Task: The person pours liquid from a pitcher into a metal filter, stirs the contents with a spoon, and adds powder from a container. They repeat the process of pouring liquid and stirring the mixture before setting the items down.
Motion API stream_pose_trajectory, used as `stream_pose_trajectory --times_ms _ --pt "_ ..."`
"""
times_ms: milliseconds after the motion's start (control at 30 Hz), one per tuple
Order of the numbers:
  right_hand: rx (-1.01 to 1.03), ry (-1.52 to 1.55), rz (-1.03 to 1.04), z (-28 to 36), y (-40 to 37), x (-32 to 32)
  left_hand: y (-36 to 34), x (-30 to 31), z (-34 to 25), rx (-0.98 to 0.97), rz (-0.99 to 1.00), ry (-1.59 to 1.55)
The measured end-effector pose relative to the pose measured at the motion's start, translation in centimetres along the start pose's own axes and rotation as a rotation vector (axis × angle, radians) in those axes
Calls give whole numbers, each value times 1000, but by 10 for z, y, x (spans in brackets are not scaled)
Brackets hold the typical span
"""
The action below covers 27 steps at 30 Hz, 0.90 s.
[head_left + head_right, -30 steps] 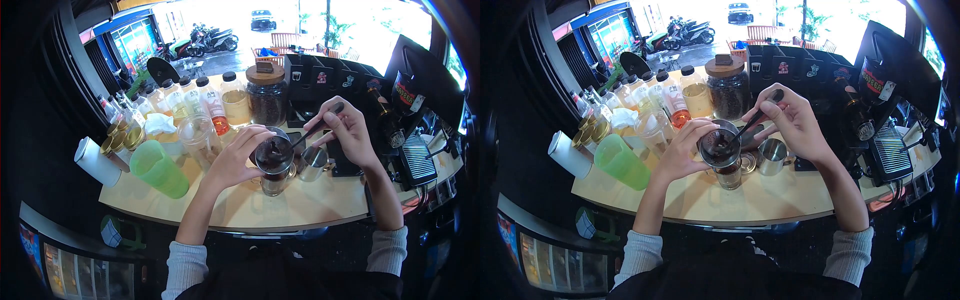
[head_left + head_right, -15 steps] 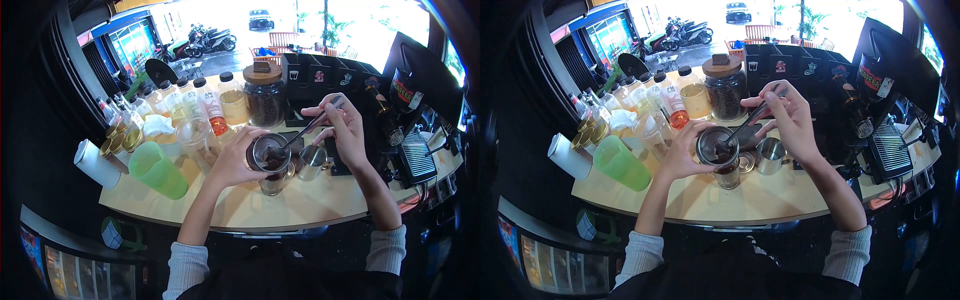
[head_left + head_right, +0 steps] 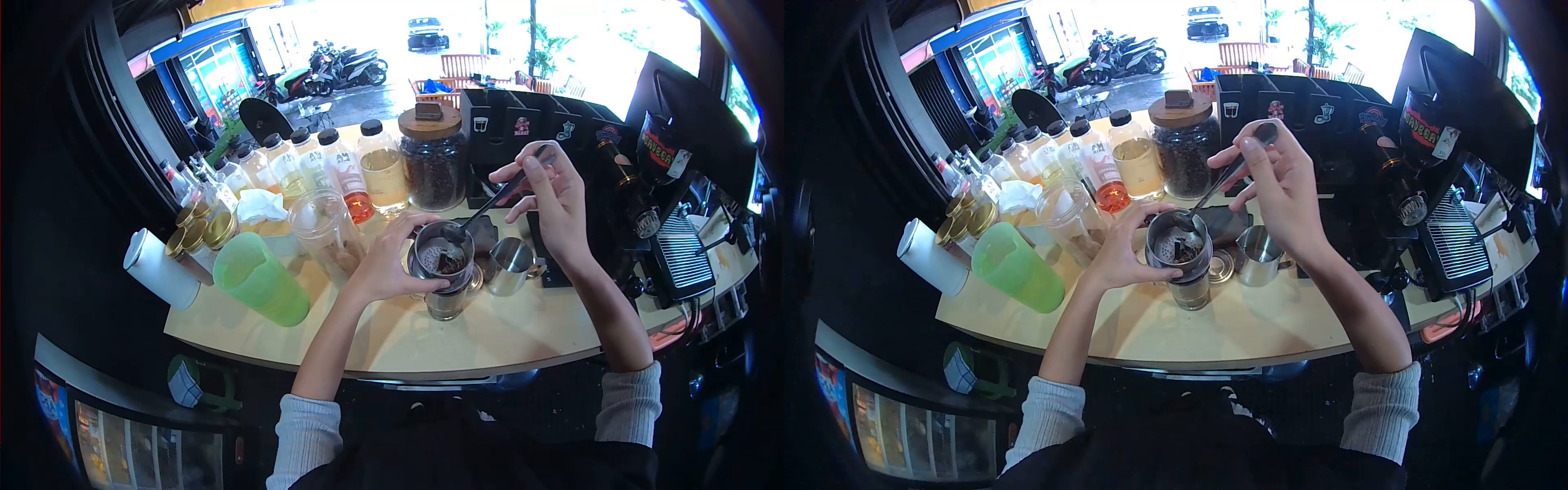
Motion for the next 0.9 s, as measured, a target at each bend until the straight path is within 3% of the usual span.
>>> stream_pose_trajectory --times_ms 267,333,433,567,733,767,833,900 --pt "-2 -140 112 3 1 -31 0 5 -7 -69 -13 -25" --pt "50 -177 130 7 2 -39 -3 15 -22 -141 -147 41" --pt "91 -275 133 10 2 -46 -2 18 -33 -49 -129 222" --pt "180 -347 153 6 1 -54 1 16 -38 -40 -119 171" --pt "158 -357 182 9 -3 -50 -6 22 -34 -76 -243 178" --pt "137 -367 192 9 -3 -50 -6 20 -28 -72 -243 176" --pt "138 -366 193 9 -4 -50 -2 11 -13 -53 -48 83" --pt "142 -368 192 9 -4 -50 -1 6 -10 -58 -36 71"
Point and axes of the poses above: each hand's wrist, its own y-axis towards the middle knuckle, its own x-axis out of the back of the hand, z = x × y, the point moved 4 cm from there along y, towards the middle knuckle, and after that the axes turned 9 degrees about z, right-handed, at the moved point
